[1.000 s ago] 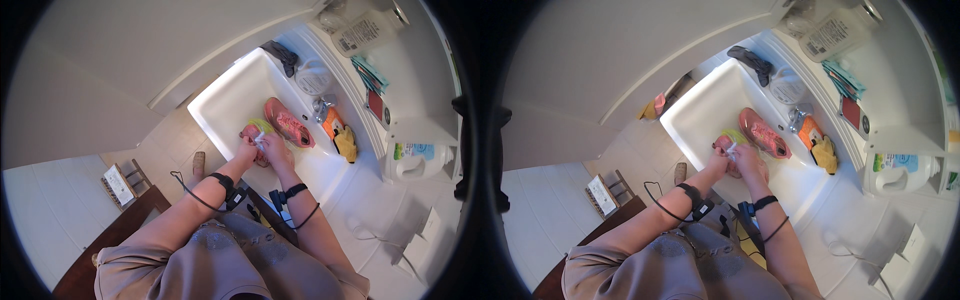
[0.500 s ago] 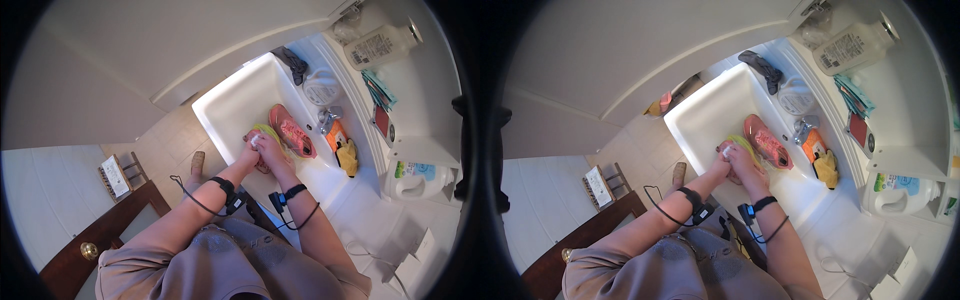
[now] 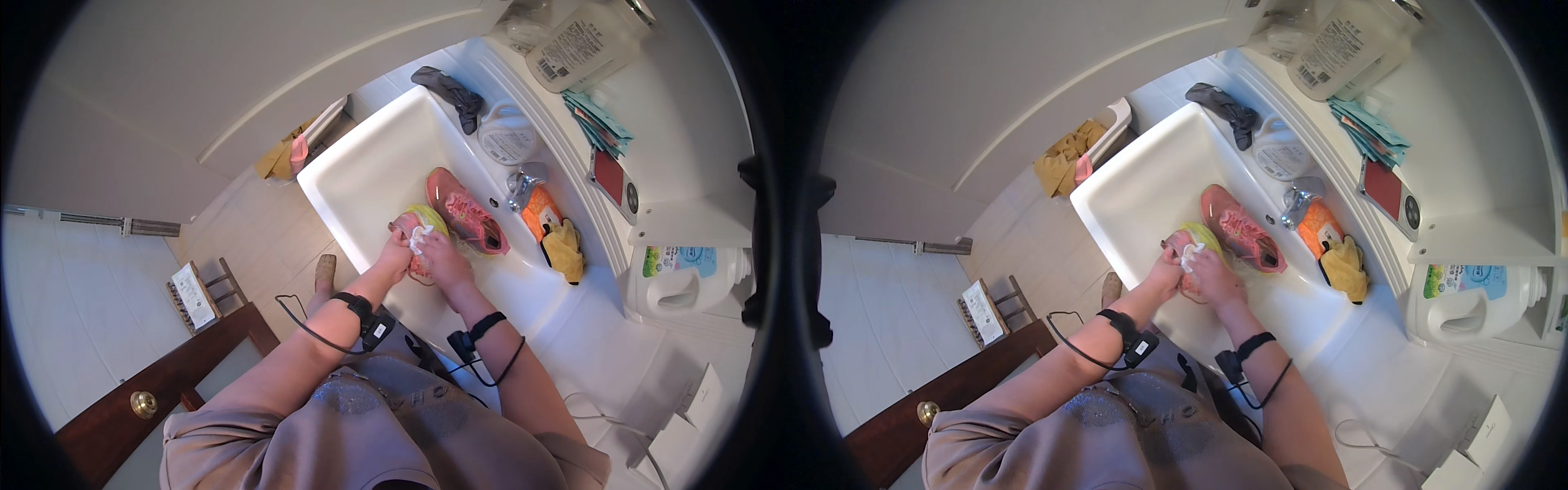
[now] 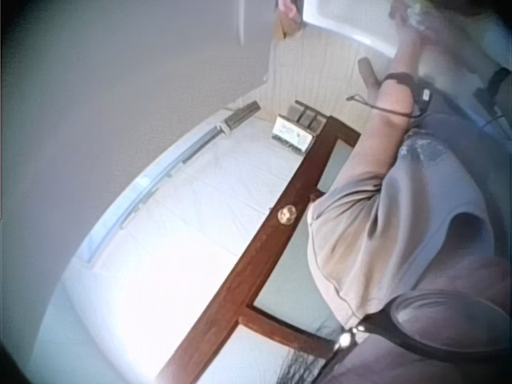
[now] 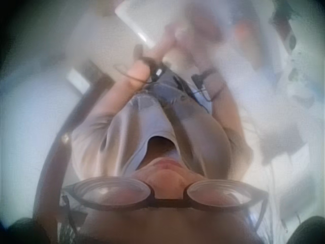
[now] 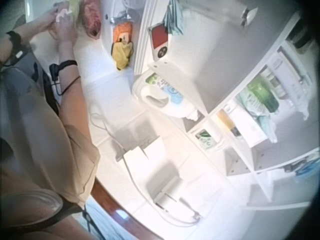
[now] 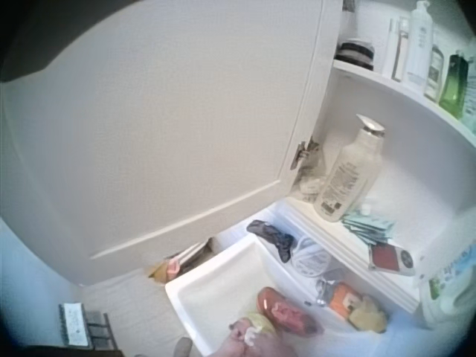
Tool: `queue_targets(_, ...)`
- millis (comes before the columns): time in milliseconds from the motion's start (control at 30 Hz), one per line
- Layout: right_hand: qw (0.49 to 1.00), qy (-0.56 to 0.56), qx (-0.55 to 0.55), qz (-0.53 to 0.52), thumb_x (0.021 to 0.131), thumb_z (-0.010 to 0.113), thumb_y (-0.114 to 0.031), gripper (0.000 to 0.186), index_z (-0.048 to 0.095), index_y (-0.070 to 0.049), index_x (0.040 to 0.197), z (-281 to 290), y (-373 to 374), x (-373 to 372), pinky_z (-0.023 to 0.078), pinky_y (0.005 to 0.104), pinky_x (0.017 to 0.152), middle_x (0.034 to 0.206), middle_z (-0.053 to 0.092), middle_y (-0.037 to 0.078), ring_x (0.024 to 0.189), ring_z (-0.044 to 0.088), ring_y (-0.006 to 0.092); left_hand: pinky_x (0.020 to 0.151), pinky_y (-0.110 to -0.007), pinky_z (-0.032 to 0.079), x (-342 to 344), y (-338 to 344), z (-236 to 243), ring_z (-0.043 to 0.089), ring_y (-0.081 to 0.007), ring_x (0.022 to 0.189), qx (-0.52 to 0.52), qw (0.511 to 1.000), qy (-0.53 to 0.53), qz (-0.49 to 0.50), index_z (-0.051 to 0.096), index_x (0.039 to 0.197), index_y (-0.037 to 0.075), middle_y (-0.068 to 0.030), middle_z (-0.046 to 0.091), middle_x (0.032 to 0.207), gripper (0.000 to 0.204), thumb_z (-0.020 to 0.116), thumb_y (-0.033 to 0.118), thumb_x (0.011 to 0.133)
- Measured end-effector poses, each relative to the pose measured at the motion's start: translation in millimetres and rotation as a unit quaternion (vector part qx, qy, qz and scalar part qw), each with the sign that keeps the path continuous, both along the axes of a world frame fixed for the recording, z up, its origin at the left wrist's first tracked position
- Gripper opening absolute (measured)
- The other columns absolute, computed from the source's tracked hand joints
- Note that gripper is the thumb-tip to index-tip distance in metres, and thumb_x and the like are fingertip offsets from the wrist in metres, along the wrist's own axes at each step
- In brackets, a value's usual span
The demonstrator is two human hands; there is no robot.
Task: The person washes a pair of pink sneakers in a white sink using a yellow sponge and liquid detergent. They scrub the uppers and soles, rinse the shoes under running water, and continue scrubbing with the sponge.
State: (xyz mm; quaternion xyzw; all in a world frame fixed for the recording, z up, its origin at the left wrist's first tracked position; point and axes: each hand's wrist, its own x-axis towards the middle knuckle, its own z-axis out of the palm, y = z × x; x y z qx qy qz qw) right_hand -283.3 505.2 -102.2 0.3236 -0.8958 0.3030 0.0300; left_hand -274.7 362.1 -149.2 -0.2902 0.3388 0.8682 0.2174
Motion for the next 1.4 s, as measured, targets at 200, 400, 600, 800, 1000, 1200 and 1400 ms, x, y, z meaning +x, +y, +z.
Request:
queue_targets(200, 0.858, -0.433, -0.242, -0.137, 0.089, 0.055, -0.011, 0.026, 0.068, 0.001, 0.108, -24.1, -57.5, -51.6, 0.048, 0.0381, 0.097, 0.116, 0.060, 0.017, 0.106, 0.060, 0.0297, 0.088, -0.033, 0.056, 6.5, 1.0, -20.4, 0.064, -0.0194, 0.105, -0.027, 0.995, 0.086, -0.035, 0.048, 0.133, 0.010, -0.0073, 0.064, 0.113, 0.061, 0.044, -0.022, 0.081)
queue_targets(400, 0.976, -0.184, 0.075, -0.084, 0.088, 0.056, -0.008, 0.027, 0.067, -0.003, 0.112, -12.2, 4.4, 0.6, 0.050, 0.0368, 0.094, 0.111, 0.064, 0.018, 0.104, 0.062, 0.0298, 0.093, -0.037, 0.055, 4.6, 7.5, -17.9, 0.065, -0.0224, 0.109, -0.032, 0.998, 0.042, -0.032, 0.048, 0.132, 0.010, -0.0088, 0.065, 0.118, 0.063, 0.047, -0.023, 0.079)
queue_targets(600, 0.967, -0.189, -0.071, -0.153, 0.090, 0.056, -0.010, 0.024, 0.065, -0.002, 0.111, -10.3, -4.0, 5.2, 0.050, 0.0351, 0.087, 0.104, 0.064, 0.021, 0.106, 0.061, 0.0287, 0.092, -0.038, 0.056, 2.4, 12.6, -10.9, 0.065, -0.0250, 0.110, -0.038, 0.997, 0.043, -0.048, 0.045, 0.134, 0.011, -0.0100, 0.065, 0.121, 0.061, 0.047, -0.021, 0.082)
queue_targets(800, 0.751, -0.526, -0.303, -0.259, 0.091, 0.055, -0.013, 0.022, 0.062, 0.001, 0.105, -18.7, -42.2, -34.8, 0.050, 0.0368, 0.080, 0.100, 0.063, 0.018, 0.093, 0.063, 0.0272, 0.087, -0.033, 0.056, 3.2, 6.6, -16.1, 0.065, -0.0215, 0.107, -0.014, 0.996, 0.048, -0.079, 0.048, 0.134, 0.010, -0.0080, 0.064, 0.121, 0.059, 0.045, -0.021, 0.083)
queue_targets(1000, 0.935, -0.282, 0.003, -0.215, 0.088, 0.054, -0.018, 0.024, 0.062, 0.001, 0.102, -9.5, 20.8, 23.3, 0.050, 0.0389, 0.077, 0.098, 0.062, 0.018, 0.091, 0.062, 0.0280, 0.089, -0.035, 0.055, 2.1, 8.9, -13.2, 0.064, -0.0237, 0.109, -0.002, 0.998, 0.026, -0.061, 0.046, 0.135, 0.011, -0.0097, 0.064, 0.121, 0.065, 0.039, -0.024, 0.080)
queue_targets(1200, 0.865, -0.386, -0.181, -0.266, 0.090, 0.051, -0.022, 0.026, 0.061, 0.001, 0.097, -17.3, -38.8, -25.4, 0.050, 0.0409, 0.078, 0.086, 0.063, 0.020, 0.085, 0.063, 0.0323, 0.083, -0.033, 0.056, 3.0, 8.7, -8.9, 0.064, -0.0218, 0.104, -0.036, 0.995, -0.004, -0.092, 0.044, 0.137, 0.013, -0.0094, 0.063, 0.119, 0.065, 0.039, -0.022, 0.082)
queue_targets(1400, 0.923, -0.260, -0.014, -0.283, 0.090, 0.054, -0.009, 0.015, 0.061, -0.004, 0.102, -17.0, -14.0, 4.9, 0.051, 0.0467, 0.080, 0.103, 0.062, 0.023, 0.093, 0.062, 0.0402, 0.069, -0.032, 0.055, 3.0, 1.1, -24.1, 0.067, -0.0222, 0.090, 0.050, 0.997, -0.029, -0.060, 0.051, 0.126, 0.009, -0.0093, 0.067, 0.100, 0.034, 0.051, -0.001, 0.094)
